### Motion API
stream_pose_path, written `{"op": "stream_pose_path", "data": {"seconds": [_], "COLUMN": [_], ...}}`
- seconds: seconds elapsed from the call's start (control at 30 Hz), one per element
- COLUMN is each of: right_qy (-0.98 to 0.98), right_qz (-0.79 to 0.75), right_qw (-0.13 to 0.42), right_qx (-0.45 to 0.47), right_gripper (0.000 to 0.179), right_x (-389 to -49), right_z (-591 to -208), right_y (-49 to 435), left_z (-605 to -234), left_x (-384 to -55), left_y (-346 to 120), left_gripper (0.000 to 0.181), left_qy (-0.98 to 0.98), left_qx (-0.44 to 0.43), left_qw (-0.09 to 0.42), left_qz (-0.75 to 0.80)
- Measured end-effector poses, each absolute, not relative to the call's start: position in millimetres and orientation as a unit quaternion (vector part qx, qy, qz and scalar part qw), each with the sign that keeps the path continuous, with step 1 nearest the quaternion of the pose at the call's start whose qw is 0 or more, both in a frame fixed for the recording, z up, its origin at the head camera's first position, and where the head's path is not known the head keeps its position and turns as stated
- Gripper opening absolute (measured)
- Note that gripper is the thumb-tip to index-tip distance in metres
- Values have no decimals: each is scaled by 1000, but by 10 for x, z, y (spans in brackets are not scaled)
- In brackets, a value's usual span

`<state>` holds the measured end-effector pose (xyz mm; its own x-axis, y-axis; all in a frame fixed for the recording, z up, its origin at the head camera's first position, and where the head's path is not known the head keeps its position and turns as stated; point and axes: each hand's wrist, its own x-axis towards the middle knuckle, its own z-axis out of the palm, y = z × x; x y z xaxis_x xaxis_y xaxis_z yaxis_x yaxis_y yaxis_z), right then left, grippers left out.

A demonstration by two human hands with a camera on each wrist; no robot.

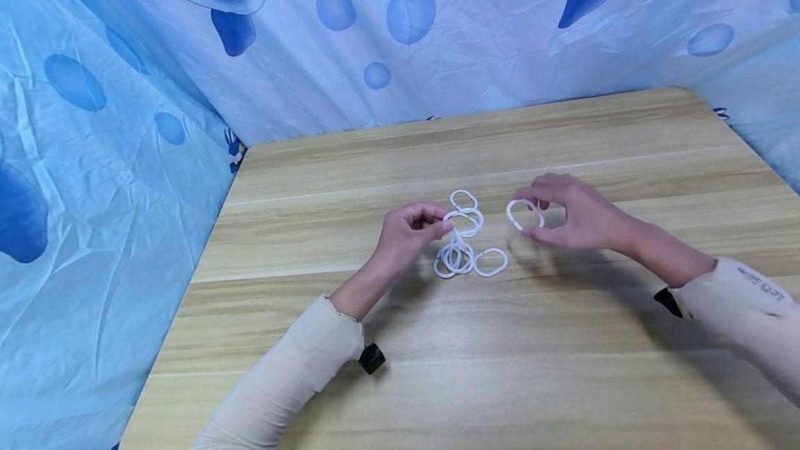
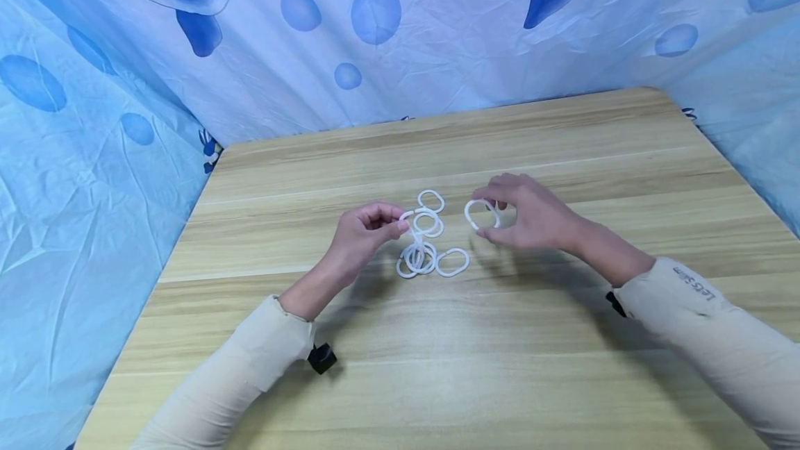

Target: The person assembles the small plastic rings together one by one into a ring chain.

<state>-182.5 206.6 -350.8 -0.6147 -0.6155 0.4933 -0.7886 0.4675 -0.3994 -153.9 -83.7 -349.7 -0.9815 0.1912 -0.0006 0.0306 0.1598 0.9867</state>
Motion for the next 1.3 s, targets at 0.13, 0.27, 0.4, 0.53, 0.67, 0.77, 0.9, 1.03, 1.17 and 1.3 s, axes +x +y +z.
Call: {"op": "stream_pose_path", "data": {"seconds": [0.13,0.27,0.4,0.53,0.67,0.77,0.9,1.03,1.17,1.3], "right_qy": [-838,-830,-827,-825,-821,-815,-809,-808,-811,-815], "right_qz": [312,316,319,322,329,335,333,324,295,255], "right_qw": [168,185,188,186,184,185,186,184,198,223], "right_qx": [416,421,424,426,428,434,448,457,465,471], "right_gripper": [44,44,44,45,44,43,43,43,44,45], "right_x": [-1877,-1916,-1935,-1939,-1933,-1931,-1930,-1926,-1921,-1906], "right_z": [-3433,-3368,-3319,-3282,-3255,-3245,-3234,-3228,-3238,-3259], "right_y": [2012,1937,1860,1796,1739,1685,1602,1530,1475,1433], "left_z": [-3508,-3514,-3510,-3504,-3504,-3500,-3495,-3492,-3496,-3505], "left_x": [-1538,-1538,-1534,-1531,-1533,-1533,-1531,-1528,-1526,-1528], "left_y": [-832,-828,-826,-823,-822,-821,-820,-820,-816,-814], "left_gripper": [17,18,20,22,22,23,26,26,24,21], "left_qy": [761,763,763,763,762,762,765,767,766,766], "left_qx": [74,72,70,71,73,74,74,73,73,77], "left_qw": [63,64,66,68,70,73,80,83,82,78], "left_qz": [641,640,639,639,640,639,635,632,633,633]}}
